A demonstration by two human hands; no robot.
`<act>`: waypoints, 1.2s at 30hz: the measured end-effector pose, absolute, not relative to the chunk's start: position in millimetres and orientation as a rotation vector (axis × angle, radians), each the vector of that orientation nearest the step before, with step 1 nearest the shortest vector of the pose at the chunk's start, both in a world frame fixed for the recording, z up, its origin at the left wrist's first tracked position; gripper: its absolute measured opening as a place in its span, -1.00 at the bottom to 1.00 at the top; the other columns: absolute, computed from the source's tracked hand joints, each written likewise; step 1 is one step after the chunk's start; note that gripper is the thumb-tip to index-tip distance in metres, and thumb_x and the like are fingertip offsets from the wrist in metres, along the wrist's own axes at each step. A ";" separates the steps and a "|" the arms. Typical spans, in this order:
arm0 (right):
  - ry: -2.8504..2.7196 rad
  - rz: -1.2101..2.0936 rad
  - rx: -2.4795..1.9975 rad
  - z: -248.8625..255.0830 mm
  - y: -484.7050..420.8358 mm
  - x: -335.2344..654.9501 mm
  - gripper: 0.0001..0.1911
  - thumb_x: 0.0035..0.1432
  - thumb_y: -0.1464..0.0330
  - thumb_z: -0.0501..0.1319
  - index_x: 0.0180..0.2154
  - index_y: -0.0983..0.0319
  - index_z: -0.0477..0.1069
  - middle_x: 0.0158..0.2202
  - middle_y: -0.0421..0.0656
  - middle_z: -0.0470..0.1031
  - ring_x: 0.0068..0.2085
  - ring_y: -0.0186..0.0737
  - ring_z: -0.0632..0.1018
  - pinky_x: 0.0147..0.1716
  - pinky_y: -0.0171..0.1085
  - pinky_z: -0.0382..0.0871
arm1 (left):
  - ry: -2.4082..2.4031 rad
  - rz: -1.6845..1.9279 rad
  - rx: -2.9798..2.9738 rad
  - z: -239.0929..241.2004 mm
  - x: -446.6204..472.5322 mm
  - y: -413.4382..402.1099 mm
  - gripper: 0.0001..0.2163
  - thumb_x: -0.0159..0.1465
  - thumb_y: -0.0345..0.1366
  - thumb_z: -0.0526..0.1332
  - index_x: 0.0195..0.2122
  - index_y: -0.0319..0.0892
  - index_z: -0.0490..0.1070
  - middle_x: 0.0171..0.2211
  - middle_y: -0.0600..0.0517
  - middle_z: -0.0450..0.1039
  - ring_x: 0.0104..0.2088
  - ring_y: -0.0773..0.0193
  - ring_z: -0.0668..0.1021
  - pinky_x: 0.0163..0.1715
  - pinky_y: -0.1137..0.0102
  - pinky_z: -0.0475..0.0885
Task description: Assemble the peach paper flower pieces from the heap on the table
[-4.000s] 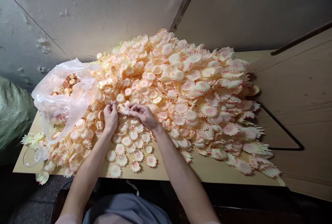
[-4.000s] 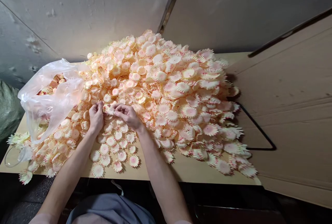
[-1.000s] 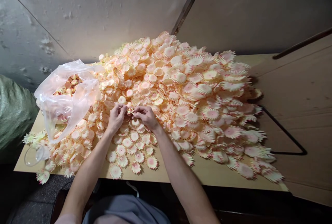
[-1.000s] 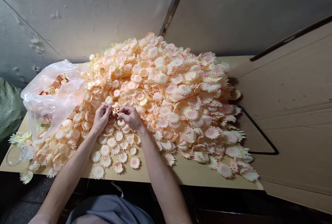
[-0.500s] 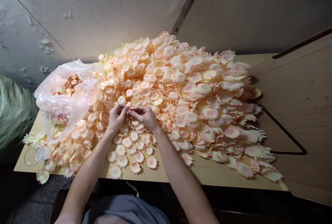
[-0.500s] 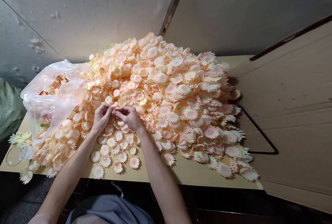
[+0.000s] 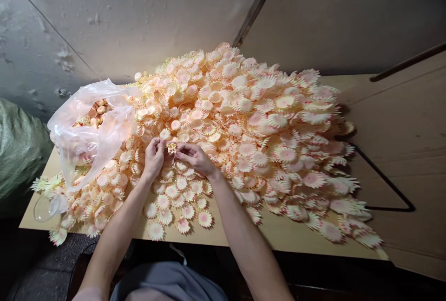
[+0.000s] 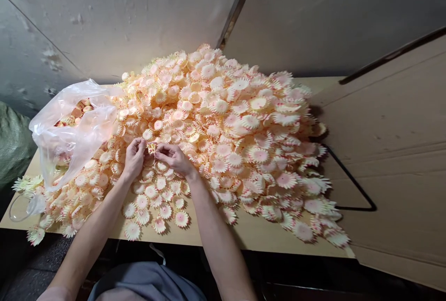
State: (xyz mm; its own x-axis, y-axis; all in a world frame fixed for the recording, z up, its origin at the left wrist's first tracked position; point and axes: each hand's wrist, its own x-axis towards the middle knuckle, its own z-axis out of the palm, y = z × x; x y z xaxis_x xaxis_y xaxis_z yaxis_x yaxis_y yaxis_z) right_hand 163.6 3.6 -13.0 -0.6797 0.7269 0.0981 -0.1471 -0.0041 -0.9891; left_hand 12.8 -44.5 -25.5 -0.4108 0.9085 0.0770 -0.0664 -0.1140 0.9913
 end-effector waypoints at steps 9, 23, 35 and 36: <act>-1.473 1.728 -0.695 -24.7 5.3 159.6 -0.75 0.02 0.17 0.33 -0.37 0.22 0.48 -0.40 -0.20 0.47 -0.35 -0.29 0.46 -0.29 -0.30 0.37 | 1.232 1.533 1.111 -13.6 19.7 -47.8 -0.68 0.08 -0.13 0.36 -0.22 -0.21 0.44 -0.28 -0.03 0.53 -0.31 0.30 0.56 -0.27 0.44 0.45; -1.697 1.733 -0.588 -13.5 2.5 159.6 -0.76 0.12 0.15 0.25 -0.35 0.20 0.44 -0.28 -0.17 0.48 -0.25 -0.25 0.49 -0.19 -0.27 0.41 | 1.422 1.644 1.046 -23.0 12.6 -46.2 -0.69 0.25 -0.03 0.16 -0.43 -0.19 0.29 -0.53 0.13 0.21 -0.53 0.44 0.25 -0.50 0.53 0.23; -1.639 1.818 -0.478 -8.3 1.0 162.3 -0.81 0.10 0.18 0.29 -0.38 0.16 0.47 0.02 -0.15 0.48 0.23 -0.11 0.32 0.20 -0.18 0.16 | 1.283 1.653 0.899 -31.7 11.1 -43.2 -0.68 0.28 -0.01 0.11 -0.40 -0.19 0.35 -0.41 0.03 0.49 -0.48 0.39 0.39 -0.45 0.50 0.32; -1.641 1.830 -0.460 -7.5 0.9 162.8 -0.82 0.10 0.19 0.29 -0.38 0.16 0.47 0.02 -0.14 0.48 0.23 -0.11 0.31 0.21 -0.17 0.14 | 1.264 1.652 0.881 -32.5 11.0 -43.1 -0.68 0.27 -0.01 0.12 -0.40 -0.19 0.35 -0.41 0.02 0.50 -0.48 0.38 0.41 -0.44 0.49 0.33</act>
State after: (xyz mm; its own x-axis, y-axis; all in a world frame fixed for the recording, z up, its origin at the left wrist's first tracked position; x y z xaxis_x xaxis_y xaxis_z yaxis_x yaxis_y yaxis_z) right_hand 162.8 0.9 -7.5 -0.7404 0.6552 0.1501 -0.2205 -0.0257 -0.9751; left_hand 11.0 -43.1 -32.5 -0.3861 0.9218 0.0344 -0.2078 -0.1232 0.9704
